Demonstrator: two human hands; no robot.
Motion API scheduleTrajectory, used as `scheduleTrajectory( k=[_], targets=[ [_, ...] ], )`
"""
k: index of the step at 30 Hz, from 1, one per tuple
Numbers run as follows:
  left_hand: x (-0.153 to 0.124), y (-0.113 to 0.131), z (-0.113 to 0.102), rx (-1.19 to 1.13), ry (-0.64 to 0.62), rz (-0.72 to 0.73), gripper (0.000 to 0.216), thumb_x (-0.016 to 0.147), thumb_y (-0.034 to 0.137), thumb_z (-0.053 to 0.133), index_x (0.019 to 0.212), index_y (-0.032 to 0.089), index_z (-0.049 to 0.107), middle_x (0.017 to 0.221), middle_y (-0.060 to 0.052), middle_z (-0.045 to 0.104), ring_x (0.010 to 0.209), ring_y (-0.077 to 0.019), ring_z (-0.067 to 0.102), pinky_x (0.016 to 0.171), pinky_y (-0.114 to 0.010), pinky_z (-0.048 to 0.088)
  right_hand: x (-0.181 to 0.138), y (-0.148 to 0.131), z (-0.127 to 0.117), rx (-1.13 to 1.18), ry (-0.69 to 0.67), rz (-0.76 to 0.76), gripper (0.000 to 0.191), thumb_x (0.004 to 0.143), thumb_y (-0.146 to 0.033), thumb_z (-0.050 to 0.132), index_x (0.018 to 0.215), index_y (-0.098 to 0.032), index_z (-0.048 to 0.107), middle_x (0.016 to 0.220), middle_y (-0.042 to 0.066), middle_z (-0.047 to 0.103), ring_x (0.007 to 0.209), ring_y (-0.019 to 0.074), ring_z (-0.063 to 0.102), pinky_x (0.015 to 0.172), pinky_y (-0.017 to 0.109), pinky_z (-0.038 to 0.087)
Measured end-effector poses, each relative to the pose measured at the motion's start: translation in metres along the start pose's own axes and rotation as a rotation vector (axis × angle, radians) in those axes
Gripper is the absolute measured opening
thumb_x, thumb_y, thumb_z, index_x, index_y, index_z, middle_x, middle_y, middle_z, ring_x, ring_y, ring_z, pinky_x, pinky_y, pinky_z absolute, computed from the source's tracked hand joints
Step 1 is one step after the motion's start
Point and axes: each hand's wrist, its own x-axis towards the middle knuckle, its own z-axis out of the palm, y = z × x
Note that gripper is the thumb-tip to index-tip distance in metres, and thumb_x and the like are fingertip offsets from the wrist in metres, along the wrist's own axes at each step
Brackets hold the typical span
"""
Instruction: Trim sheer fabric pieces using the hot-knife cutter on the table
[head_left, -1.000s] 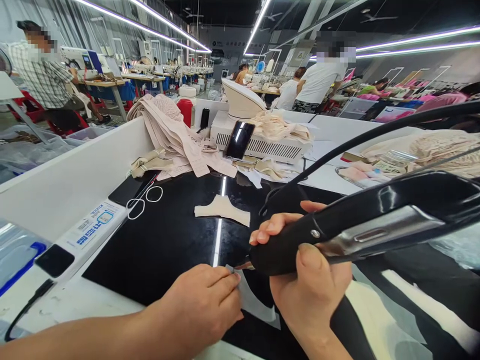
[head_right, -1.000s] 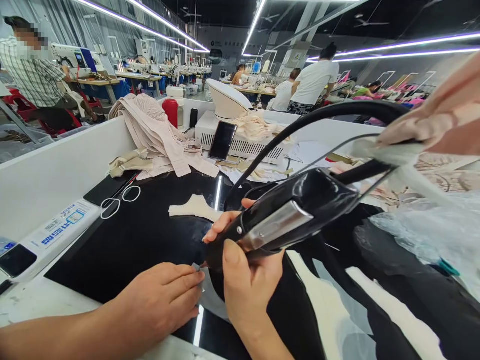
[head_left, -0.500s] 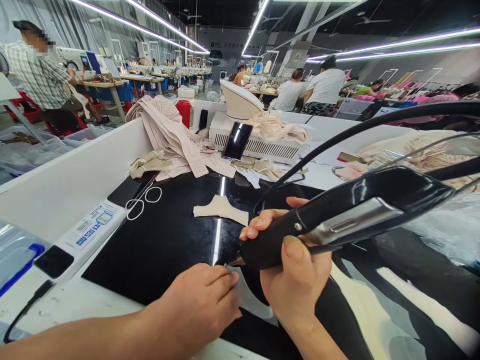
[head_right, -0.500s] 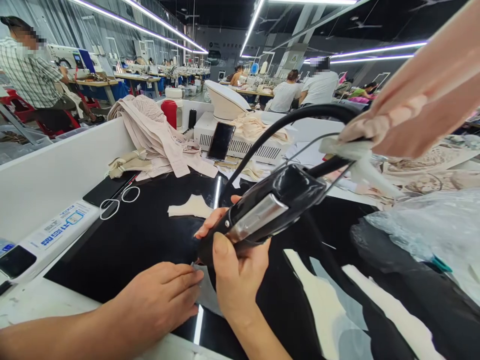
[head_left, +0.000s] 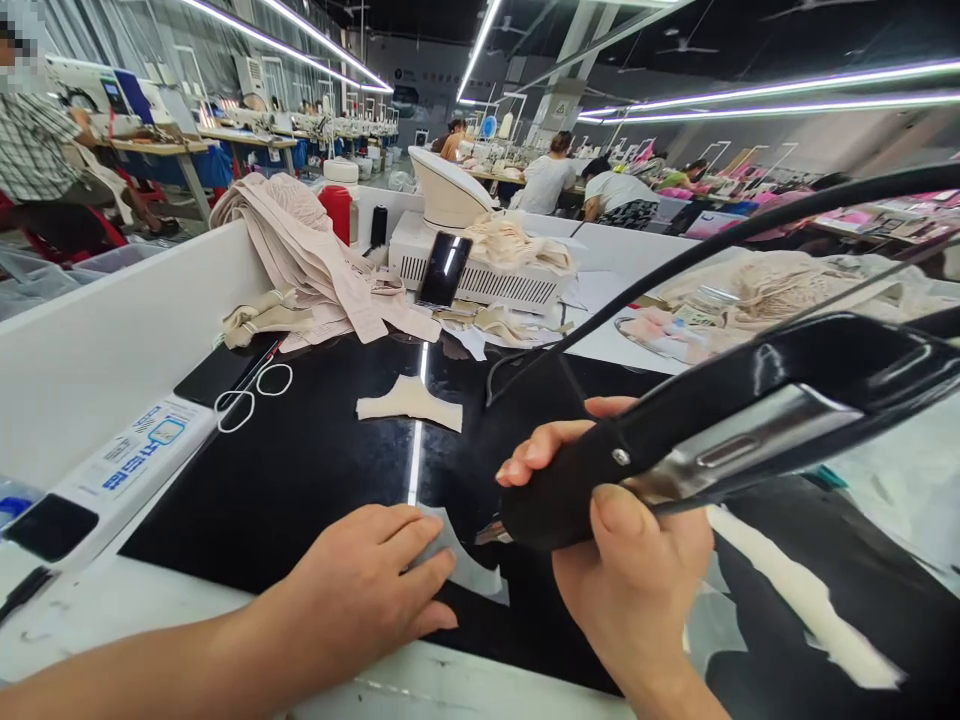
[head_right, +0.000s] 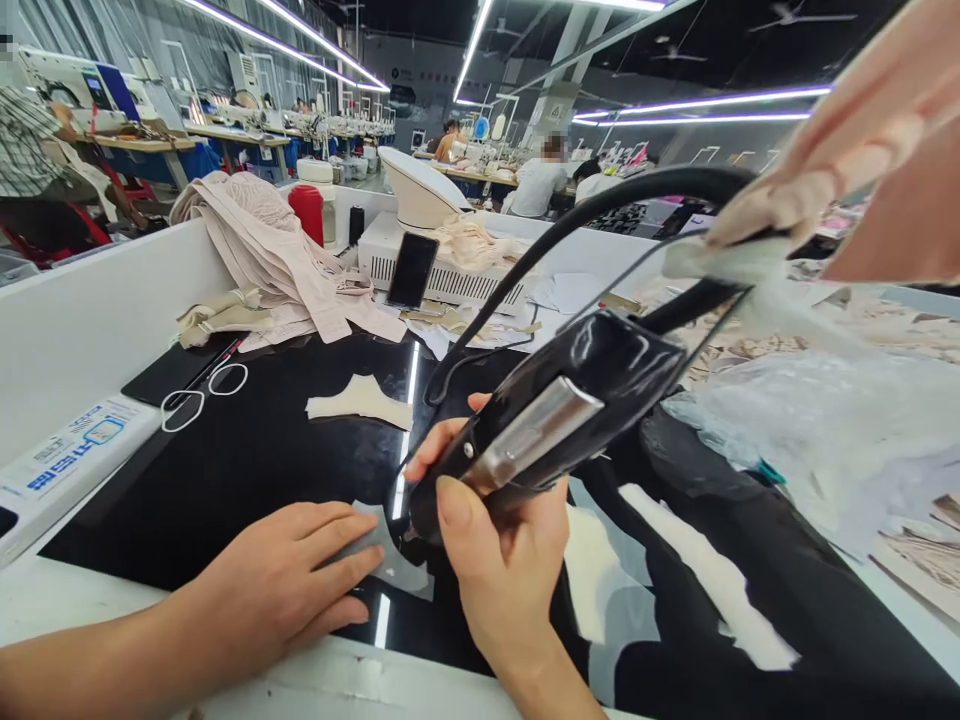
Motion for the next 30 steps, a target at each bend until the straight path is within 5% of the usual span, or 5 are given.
scheduleTrajectory(
  k=[6,13,21,30],
  targets=[
    [0.002,0.000,-0.003,0.029,-0.008,0.019,0.041,0.110,0.040,0.034,0.107,0.016,0.068,0.112,-0.007,0.074,0.099,-0.0193,0.068,0.082,-0.032,0.056,-0.013,-0.010,-0.018,-0.047,-0.036,0.011,0.037,0.086,-0.050,0.073,0.115,-0.030,0.060,0.079,-0.002,0.066,0.065,0.0176,0.063,0.061,0.034,0.055],
    [0.002,0.000,-0.004,0.033,-0.069,0.033,0.035,0.107,0.039,0.043,0.112,0.014,0.067,0.115,-0.008,0.073,0.101,-0.0221,0.068,0.081,-0.035,0.057,-0.011,-0.019,-0.026,-0.030,0.116,-0.003,0.040,0.077,-0.049,0.080,0.107,-0.028,0.063,0.073,-0.002,0.067,0.058,0.0181,0.062,0.056,0.034,0.053],
    [0.002,0.002,-0.005,0.041,-0.030,0.102,0.029,0.105,0.037,0.052,0.118,0.015,0.066,0.122,-0.003,0.071,0.115,-0.0187,0.063,0.112,-0.035,0.044,-0.016,-0.010,-0.021,0.016,0.061,-0.033,0.041,0.083,-0.048,0.076,0.115,-0.029,0.060,0.080,-0.001,0.067,0.064,0.0180,0.063,0.058,0.034,0.054],
    [0.010,0.011,0.004,-0.041,-0.124,0.141,0.038,0.104,0.043,0.053,0.126,0.014,0.062,0.111,-0.003,0.070,0.105,-0.0187,0.065,0.112,-0.038,0.044,-0.020,-0.004,-0.020,0.028,0.058,-0.039,0.041,0.085,-0.048,0.075,0.118,-0.028,0.058,0.082,-0.001,0.066,0.064,0.0178,0.062,0.055,0.033,0.053]
  ],
)
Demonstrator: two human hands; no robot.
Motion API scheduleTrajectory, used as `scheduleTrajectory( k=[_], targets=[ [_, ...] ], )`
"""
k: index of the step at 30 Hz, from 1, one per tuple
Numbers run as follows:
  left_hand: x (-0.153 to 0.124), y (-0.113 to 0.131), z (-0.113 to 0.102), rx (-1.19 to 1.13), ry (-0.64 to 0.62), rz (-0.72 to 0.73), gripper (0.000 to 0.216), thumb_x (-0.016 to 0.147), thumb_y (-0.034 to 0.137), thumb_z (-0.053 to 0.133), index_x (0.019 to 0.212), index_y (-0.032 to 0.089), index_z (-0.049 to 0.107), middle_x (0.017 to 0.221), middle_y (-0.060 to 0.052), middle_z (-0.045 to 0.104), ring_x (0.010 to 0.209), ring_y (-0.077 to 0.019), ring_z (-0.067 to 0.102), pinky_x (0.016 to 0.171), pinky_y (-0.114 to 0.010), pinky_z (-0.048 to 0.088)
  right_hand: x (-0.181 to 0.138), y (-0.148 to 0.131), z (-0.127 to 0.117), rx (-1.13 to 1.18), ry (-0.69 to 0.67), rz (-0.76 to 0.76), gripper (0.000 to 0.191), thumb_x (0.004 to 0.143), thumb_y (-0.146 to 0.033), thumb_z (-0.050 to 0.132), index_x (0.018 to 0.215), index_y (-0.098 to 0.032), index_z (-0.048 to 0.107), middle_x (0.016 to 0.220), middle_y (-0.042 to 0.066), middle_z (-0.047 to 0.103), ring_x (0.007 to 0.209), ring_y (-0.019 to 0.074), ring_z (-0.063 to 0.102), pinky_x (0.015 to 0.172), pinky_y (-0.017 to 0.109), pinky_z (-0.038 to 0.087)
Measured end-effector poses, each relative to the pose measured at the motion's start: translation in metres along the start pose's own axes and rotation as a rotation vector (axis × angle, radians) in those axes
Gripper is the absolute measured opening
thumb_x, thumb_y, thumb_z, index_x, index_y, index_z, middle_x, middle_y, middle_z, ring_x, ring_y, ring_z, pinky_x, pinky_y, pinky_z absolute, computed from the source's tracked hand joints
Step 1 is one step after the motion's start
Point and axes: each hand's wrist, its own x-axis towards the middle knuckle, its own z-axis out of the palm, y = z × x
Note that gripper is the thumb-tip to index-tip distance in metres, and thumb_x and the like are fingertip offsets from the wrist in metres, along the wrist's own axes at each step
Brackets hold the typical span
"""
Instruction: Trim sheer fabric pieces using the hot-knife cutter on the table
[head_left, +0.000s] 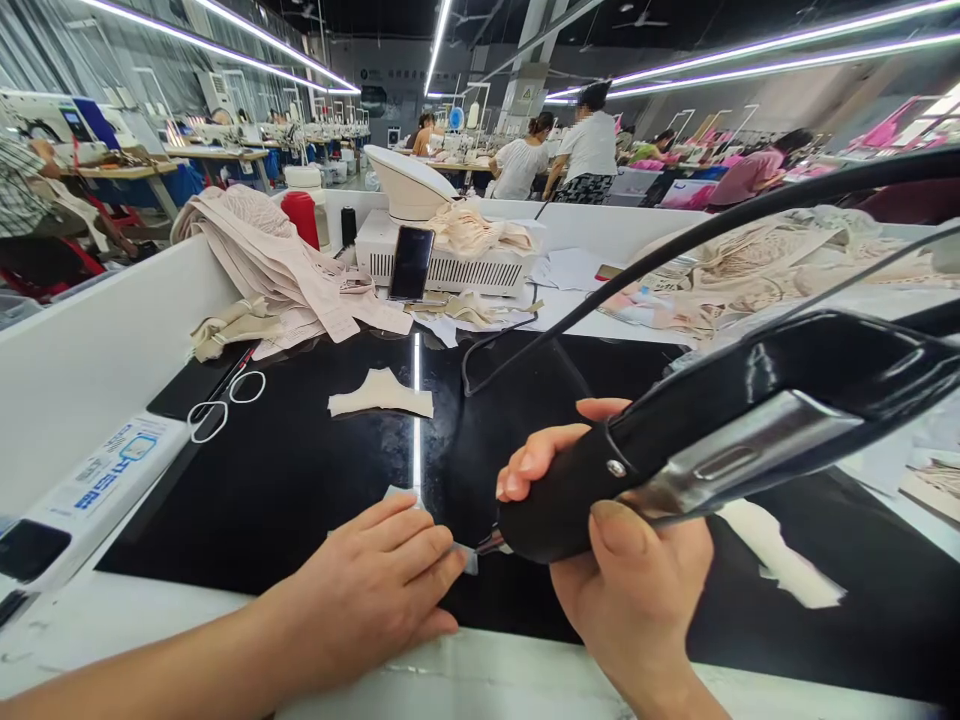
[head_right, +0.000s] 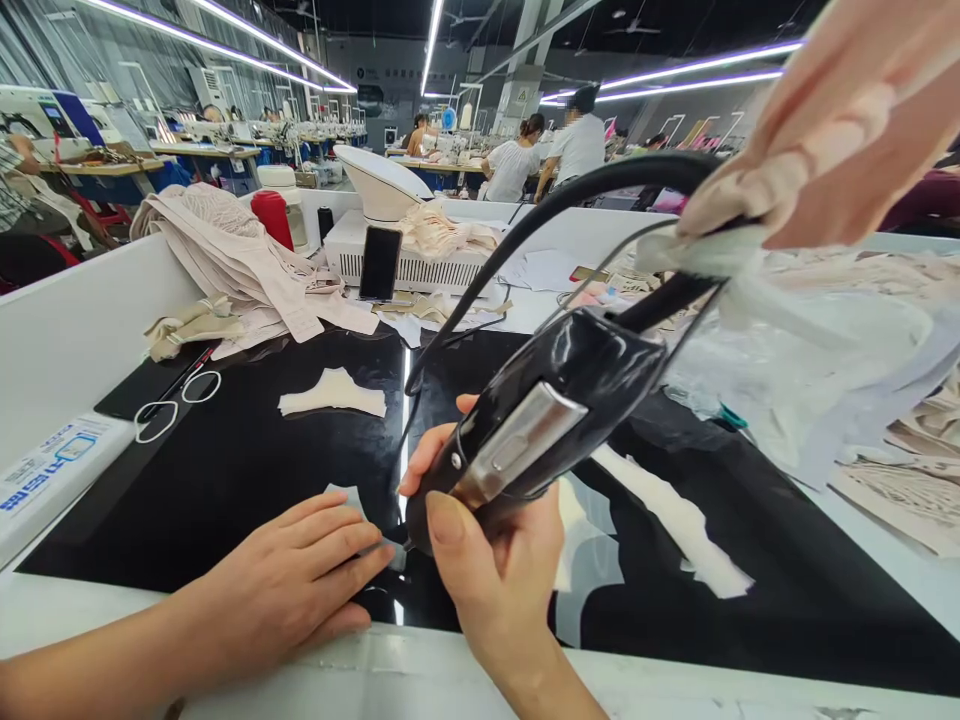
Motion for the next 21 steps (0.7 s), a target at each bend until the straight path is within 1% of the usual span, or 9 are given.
scheduleTrajectory(
  k=[3,9,12,17,21],
  targets=[
    [0.0016,0.0009,0.0023,-0.008,-0.016,-0.011,0.040,0.103,0.044,0.053,0.128,0.014,0.061,0.110,-0.004,0.070,0.105,-0.0192,0.065,0.112,-0.039,0.044,-0.0007,0.0003,-0.0007,0.001,0.001,0.007,0.040,0.086,-0.046,0.074,0.118,-0.029,0.057,0.082,-0.002,0.066,0.064,0.0173,0.062,0.055,0.032,0.053],
    [0.0013,0.0010,0.0036,-0.014,-0.015,-0.019,0.040,0.102,0.044,0.055,0.128,0.014,0.061,0.109,-0.005,0.070,0.104,-0.0187,0.064,0.111,-0.038,0.044,-0.0006,0.0004,-0.0015,0.000,-0.001,0.008,0.038,0.087,-0.046,0.074,0.117,-0.030,0.059,0.082,-0.002,0.067,0.064,0.0176,0.062,0.056,0.033,0.053],
    [0.0011,0.0014,0.0037,-0.023,-0.005,-0.021,0.040,0.101,0.044,0.056,0.128,0.014,0.060,0.110,-0.004,0.069,0.104,-0.0192,0.064,0.112,-0.039,0.043,-0.0008,0.0009,-0.0015,0.007,0.002,-0.002,0.038,0.086,-0.046,0.074,0.118,-0.030,0.059,0.081,-0.001,0.067,0.063,0.0176,0.062,0.055,0.032,0.052],
    [0.0024,0.0013,0.0033,-0.026,-0.004,-0.023,0.040,0.102,0.044,0.055,0.128,0.013,0.061,0.109,-0.004,0.069,0.103,-0.0195,0.063,0.111,-0.038,0.044,-0.0014,0.0014,-0.0014,0.014,-0.002,0.003,0.040,0.086,-0.046,0.075,0.118,-0.029,0.059,0.082,-0.001,0.067,0.065,0.0169,0.062,0.057,0.031,0.053],
    [0.0027,0.0013,0.0035,-0.012,-0.006,-0.025,0.041,0.102,0.044,0.056,0.128,0.014,0.061,0.109,-0.004,0.069,0.103,-0.0199,0.064,0.110,-0.039,0.046,-0.0012,0.0016,-0.0007,0.001,0.000,-0.001,0.035,0.088,-0.043,0.073,0.117,-0.029,0.058,0.081,-0.001,0.066,0.064,0.0169,0.062,0.056,0.031,0.053]
  ],
)
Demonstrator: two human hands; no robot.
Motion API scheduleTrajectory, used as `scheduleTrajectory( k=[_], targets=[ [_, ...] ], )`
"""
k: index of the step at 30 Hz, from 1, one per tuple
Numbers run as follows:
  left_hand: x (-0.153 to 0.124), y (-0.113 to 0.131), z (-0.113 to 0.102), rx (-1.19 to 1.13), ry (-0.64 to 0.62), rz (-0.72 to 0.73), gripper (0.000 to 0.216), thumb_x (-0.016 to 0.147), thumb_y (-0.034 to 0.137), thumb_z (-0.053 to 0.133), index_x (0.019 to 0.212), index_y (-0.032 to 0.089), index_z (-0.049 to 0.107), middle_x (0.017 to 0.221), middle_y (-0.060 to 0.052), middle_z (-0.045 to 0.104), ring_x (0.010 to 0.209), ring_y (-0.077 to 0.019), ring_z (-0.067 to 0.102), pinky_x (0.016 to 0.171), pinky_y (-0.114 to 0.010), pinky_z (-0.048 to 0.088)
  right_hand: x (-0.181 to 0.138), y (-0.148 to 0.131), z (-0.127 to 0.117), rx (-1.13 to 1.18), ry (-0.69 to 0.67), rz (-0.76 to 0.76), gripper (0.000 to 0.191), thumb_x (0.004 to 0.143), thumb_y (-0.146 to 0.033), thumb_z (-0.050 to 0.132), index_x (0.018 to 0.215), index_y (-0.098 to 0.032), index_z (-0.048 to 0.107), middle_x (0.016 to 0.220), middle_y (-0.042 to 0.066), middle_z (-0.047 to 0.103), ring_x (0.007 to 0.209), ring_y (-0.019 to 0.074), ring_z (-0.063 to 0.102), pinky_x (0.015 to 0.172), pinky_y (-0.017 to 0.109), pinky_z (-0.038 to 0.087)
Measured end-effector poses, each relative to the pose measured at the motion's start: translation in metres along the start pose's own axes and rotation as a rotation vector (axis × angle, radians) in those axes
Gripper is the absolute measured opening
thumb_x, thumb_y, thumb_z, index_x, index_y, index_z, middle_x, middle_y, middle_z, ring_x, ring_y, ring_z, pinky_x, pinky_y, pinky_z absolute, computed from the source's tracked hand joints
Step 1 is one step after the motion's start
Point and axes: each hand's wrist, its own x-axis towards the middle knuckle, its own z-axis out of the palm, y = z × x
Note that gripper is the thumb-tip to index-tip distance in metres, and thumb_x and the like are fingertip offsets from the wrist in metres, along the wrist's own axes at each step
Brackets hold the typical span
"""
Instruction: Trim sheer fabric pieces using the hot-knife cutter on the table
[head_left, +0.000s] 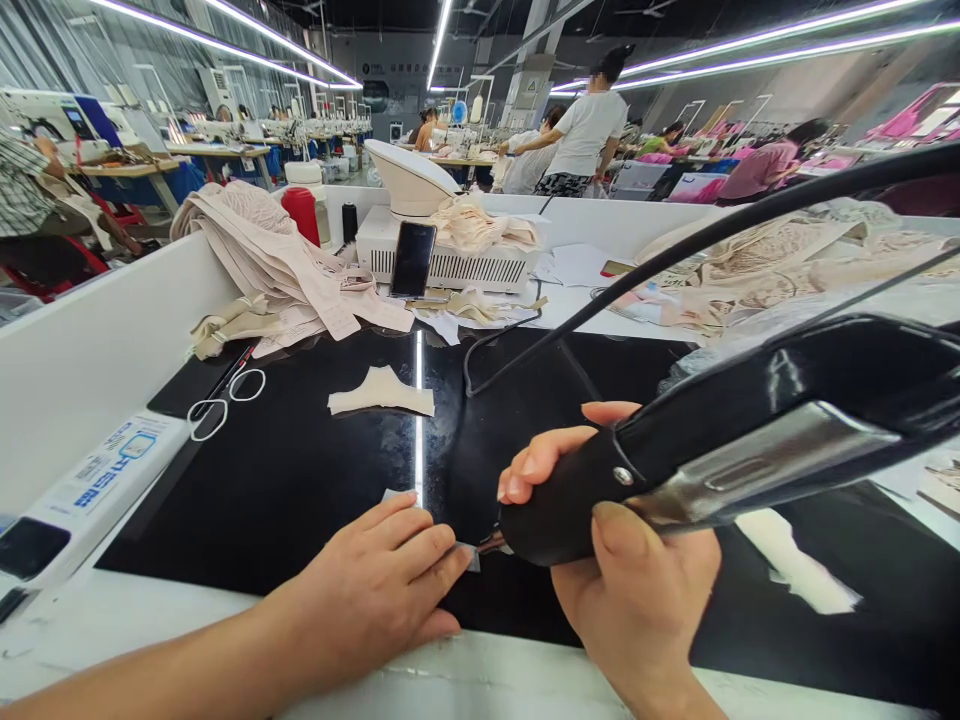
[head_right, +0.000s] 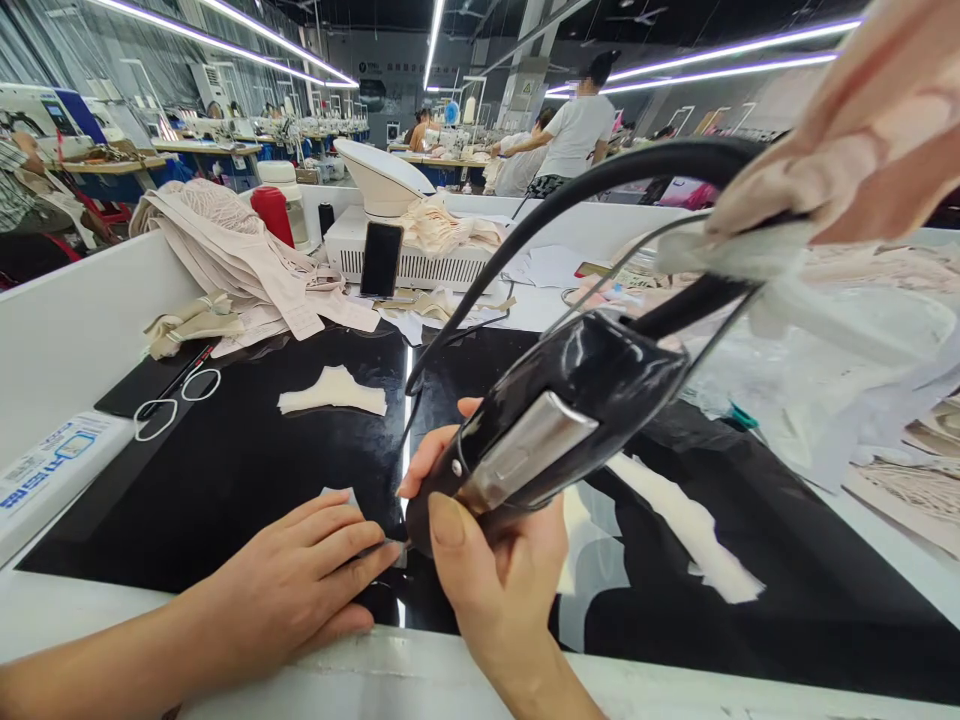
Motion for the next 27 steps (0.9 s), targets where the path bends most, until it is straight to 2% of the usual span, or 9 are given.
scheduleTrajectory(
  k=[10,16,22,27],
  targets=[
    [0.000,0.000,0.000,0.008,-0.009,0.000,0.042,0.100,0.044,0.058,0.128,0.014,0.061,0.111,-0.005,0.069,0.105,-0.0214,0.063,0.109,-0.040,0.047,-0.003,-0.009,0.001,0.010,0.018,0.000,0.038,0.084,-0.047,0.075,0.114,-0.029,0.061,0.077,-0.001,0.065,0.063,0.0172,0.060,0.057,0.032,0.053],
    [0.000,0.000,0.001,-0.006,0.005,-0.003,0.041,0.100,0.044,0.058,0.128,0.014,0.061,0.112,-0.005,0.070,0.105,-0.0219,0.063,0.108,-0.040,0.047,-0.007,-0.005,0.000,-0.004,-0.006,0.019,0.032,0.089,-0.044,0.071,0.116,-0.030,0.060,0.081,-0.002,0.067,0.067,0.0166,0.063,0.061,0.032,0.055],
    [0.001,-0.002,-0.008,-0.117,-0.019,-0.035,0.035,0.104,0.037,0.052,0.129,0.014,0.059,0.116,-0.005,0.070,0.108,-0.0208,0.065,0.112,-0.043,0.045,0.002,-0.014,0.001,-0.009,0.000,0.020,0.053,0.081,-0.047,0.080,0.127,-0.034,0.057,0.082,-0.001,0.070,0.067,0.0175,0.066,0.060,0.031,0.058],
    [-0.013,-0.011,-0.028,-0.149,-0.077,-0.115,0.035,0.106,0.031,0.047,0.135,0.014,0.053,0.123,-0.008,0.067,0.117,-0.0204,0.062,0.116,-0.047,0.043,0.013,-0.031,0.008,-0.115,-0.007,-0.003,0.041,0.074,-0.040,0.088,0.106,-0.027,0.067,0.097,0.005,0.071,0.083,0.0228,0.072,0.068,0.035,0.064]
  ],
)
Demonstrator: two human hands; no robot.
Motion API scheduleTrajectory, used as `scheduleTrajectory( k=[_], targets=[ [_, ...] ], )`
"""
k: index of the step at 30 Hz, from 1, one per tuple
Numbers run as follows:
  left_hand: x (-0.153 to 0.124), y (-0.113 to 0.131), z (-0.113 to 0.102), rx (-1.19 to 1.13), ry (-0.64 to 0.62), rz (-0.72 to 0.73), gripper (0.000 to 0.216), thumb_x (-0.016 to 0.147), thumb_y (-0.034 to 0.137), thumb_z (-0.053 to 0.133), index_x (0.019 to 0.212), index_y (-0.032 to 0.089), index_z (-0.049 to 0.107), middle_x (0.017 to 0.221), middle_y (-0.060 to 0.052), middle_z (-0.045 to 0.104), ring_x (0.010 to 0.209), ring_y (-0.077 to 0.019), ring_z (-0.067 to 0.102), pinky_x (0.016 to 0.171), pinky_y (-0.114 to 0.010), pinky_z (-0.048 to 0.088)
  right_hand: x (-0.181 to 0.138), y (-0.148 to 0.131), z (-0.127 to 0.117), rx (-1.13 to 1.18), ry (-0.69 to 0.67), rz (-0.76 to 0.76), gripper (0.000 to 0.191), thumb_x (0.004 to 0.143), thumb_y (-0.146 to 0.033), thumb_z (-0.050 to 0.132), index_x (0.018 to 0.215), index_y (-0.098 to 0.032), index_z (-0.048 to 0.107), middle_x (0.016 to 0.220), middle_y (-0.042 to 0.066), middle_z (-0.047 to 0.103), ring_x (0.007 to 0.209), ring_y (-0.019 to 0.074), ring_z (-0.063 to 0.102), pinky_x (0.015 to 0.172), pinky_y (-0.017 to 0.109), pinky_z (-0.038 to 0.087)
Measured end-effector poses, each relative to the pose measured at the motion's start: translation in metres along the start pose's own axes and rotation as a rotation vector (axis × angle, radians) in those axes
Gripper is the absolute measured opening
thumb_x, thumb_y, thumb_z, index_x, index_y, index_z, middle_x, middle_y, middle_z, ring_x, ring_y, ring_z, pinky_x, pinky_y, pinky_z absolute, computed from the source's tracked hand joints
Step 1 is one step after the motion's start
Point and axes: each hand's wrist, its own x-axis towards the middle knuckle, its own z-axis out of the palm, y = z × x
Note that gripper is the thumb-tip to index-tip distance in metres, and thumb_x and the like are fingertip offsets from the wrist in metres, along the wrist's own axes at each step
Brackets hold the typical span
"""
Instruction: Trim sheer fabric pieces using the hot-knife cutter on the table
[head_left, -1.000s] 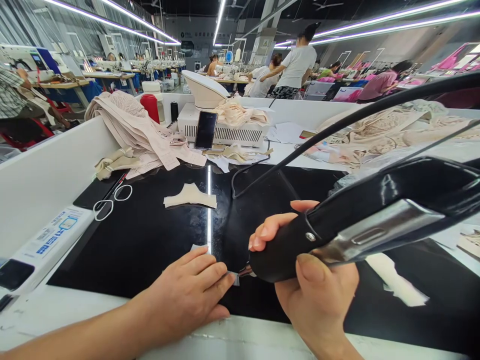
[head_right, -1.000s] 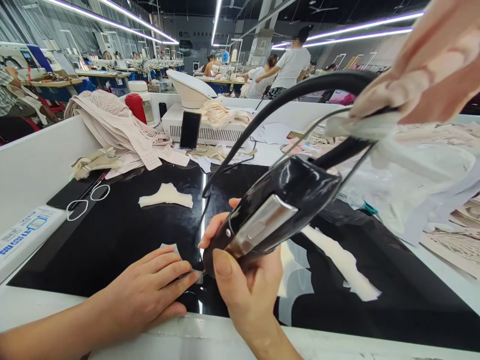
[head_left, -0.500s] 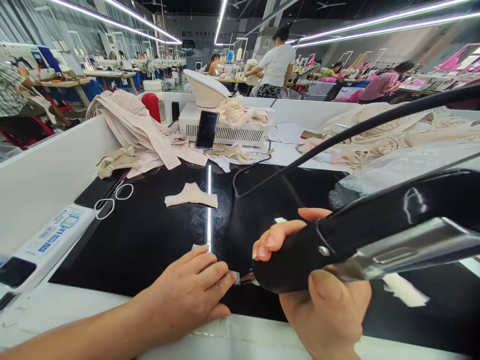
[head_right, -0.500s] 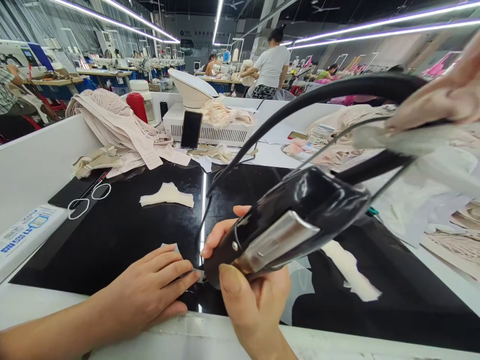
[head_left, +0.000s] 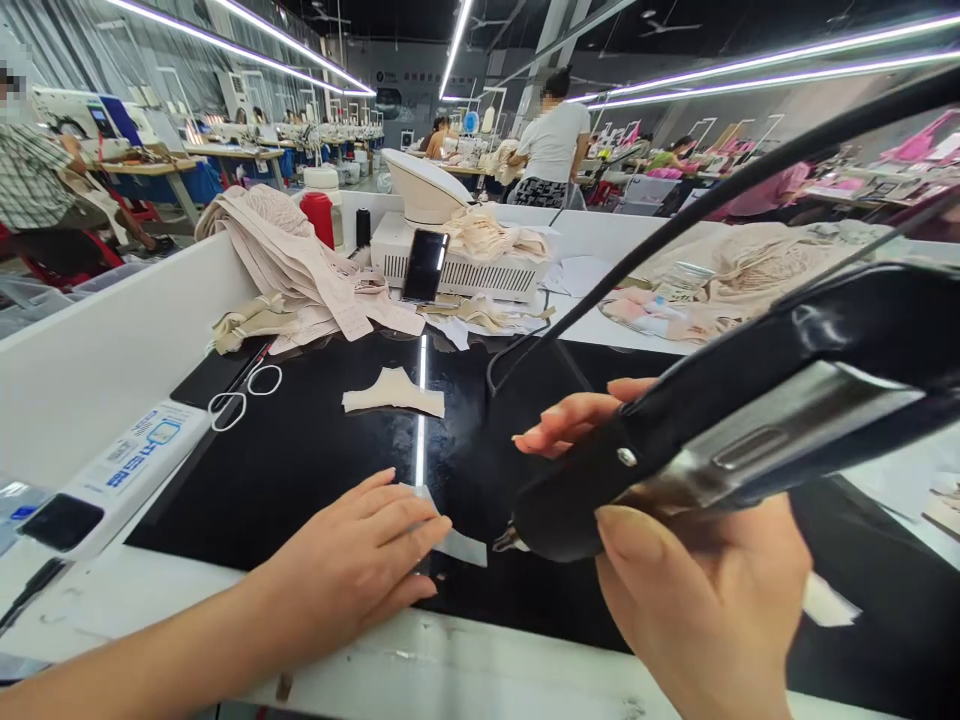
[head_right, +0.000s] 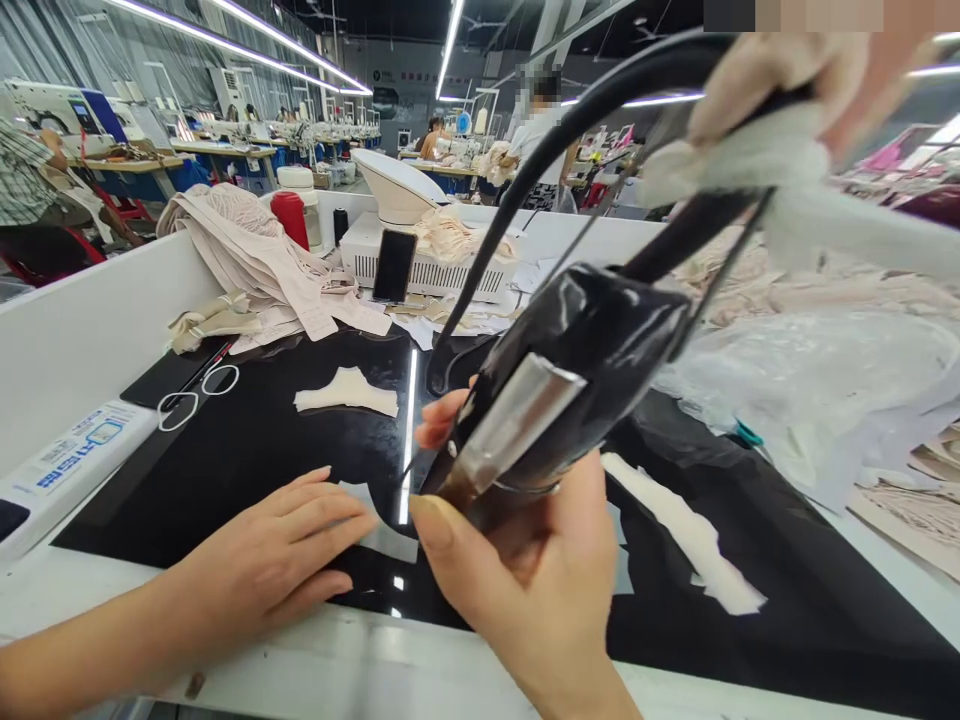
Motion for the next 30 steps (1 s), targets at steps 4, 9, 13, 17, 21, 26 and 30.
scheduleTrajectory(
  k=[4,9,13,17,21,26,30],
  targets=[
    [-0.027,-0.012,-0.011,-0.026,-0.025,-0.190,0.035,0.102,0.031,0.056,0.134,0.017,0.054,0.120,-0.008,0.064,0.113,-0.0221,0.062,0.117,-0.051,0.041,0.004,-0.002,0.016,0.062,-0.040,0.000,0.039,0.077,-0.037,0.085,0.108,-0.026,0.063,0.087,0.003,0.066,0.073,0.0202,0.066,0.057,0.034,0.062],
    [-0.053,-0.019,-0.015,-0.099,0.016,-0.372,0.030,0.095,0.027,0.066,0.124,0.019,0.061,0.121,-0.008,0.063,0.115,-0.0242,0.060,0.111,-0.048,0.047,0.000,0.009,0.047,0.163,-0.089,-0.006,0.043,0.079,-0.037,0.084,0.113,-0.026,0.059,0.086,0.000,0.064,0.070,0.0171,0.064,0.058,0.031,0.059],
    [-0.052,-0.020,-0.013,-0.181,0.054,-0.421,0.022,0.092,0.022,0.070,0.113,0.019,0.065,0.120,-0.007,0.064,0.110,-0.0219,0.061,0.106,-0.042,0.050,-0.005,0.022,0.068,0.196,-0.104,-0.051,0.034,0.085,-0.033,0.078,0.113,-0.026,0.058,0.082,-0.001,0.065,0.070,0.0173,0.063,0.063,0.034,0.058],
    [-0.045,-0.022,-0.010,-0.211,0.078,-0.438,0.021,0.087,0.022,0.076,0.105,0.019,0.067,0.115,-0.005,0.066,0.109,-0.0223,0.060,0.102,-0.041,0.050,-0.007,0.032,0.079,0.218,-0.122,-0.050,0.034,0.088,-0.032,0.075,0.115,-0.027,0.056,0.082,-0.001,0.065,0.068,0.0170,0.063,0.061,0.033,0.057],
    [-0.041,-0.019,-0.007,-0.219,0.100,-0.460,0.020,0.084,0.024,0.079,0.098,0.021,0.066,0.111,-0.003,0.067,0.106,-0.0222,0.060,0.098,-0.039,0.050,-0.007,0.035,0.081,0.204,-0.110,-0.023,0.035,0.087,-0.033,0.075,0.116,-0.027,0.056,0.083,-0.001,0.064,0.067,0.0174,0.063,0.060,0.034,0.056],
    [-0.040,-0.017,-0.004,-0.222,0.137,-0.482,0.008,0.090,0.017,0.069,0.094,0.021,0.064,0.111,-0.001,0.066,0.104,-0.0187,0.060,0.102,-0.037,0.046,-0.006,0.035,0.080,0.194,-0.084,-0.033,0.036,0.086,-0.036,0.076,0.115,-0.027,0.057,0.081,-0.002,0.064,0.065,0.0181,0.062,0.064,0.037,0.055],
    [-0.040,-0.015,-0.005,-0.224,0.144,-0.495,0.009,0.091,0.014,0.066,0.095,0.022,0.062,0.113,0.000,0.066,0.104,-0.0185,0.059,0.099,-0.035,0.047,-0.007,0.035,0.082,0.193,-0.073,-0.031,0.037,0.085,-0.037,0.077,0.113,-0.026,0.057,0.080,-0.002,0.065,0.065,0.0185,0.062,0.062,0.037,0.054]
  ],
)
